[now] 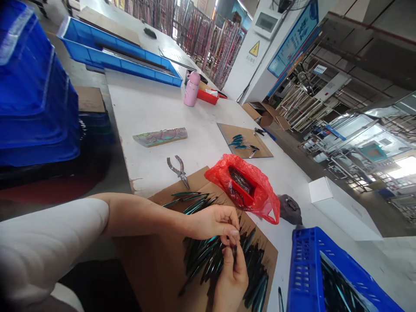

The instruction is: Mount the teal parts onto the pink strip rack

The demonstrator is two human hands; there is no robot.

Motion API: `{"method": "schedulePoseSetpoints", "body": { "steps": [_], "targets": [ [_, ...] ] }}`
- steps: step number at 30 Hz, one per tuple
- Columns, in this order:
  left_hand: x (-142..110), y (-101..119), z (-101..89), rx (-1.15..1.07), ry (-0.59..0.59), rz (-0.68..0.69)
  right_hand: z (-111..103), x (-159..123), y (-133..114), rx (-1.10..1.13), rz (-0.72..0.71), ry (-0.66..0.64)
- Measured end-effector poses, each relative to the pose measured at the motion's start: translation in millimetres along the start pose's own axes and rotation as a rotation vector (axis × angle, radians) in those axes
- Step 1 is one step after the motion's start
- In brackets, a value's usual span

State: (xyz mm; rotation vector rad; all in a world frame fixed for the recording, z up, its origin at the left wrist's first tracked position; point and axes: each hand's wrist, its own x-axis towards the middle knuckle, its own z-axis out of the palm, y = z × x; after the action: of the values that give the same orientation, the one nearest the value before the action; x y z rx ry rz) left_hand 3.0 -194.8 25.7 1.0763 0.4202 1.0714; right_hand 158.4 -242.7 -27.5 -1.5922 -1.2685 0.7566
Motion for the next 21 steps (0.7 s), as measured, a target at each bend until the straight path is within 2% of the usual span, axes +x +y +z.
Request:
{"method": "schedulePoseSetpoints", "body": {
  "steps": [7, 13, 16, 21],
  "targets": [
    [-0.4, -1.2, 0.0, 0.056, 0.011, 0.021, 0.1, -0.4, -0.4, -0.013, -0.041, 0.014],
    [-3.2, 3.3, -2.7, 0.283, -0.013, 0.052, -2.0, -1.0, -1.3, -0.094, 0.012, 0.040],
    [-2.1, 0.8, -5.0, 0.367, -0.017, 0.014, -2.2, -1.7, 0.6, -0.119, 0.025, 0.031],
    [7.0, -6.4, -10.0, 0.275, -0.032, -0.110, 0.0, -0.5, -0.7, -0.130, 0.044, -0.015]
  ]
}}
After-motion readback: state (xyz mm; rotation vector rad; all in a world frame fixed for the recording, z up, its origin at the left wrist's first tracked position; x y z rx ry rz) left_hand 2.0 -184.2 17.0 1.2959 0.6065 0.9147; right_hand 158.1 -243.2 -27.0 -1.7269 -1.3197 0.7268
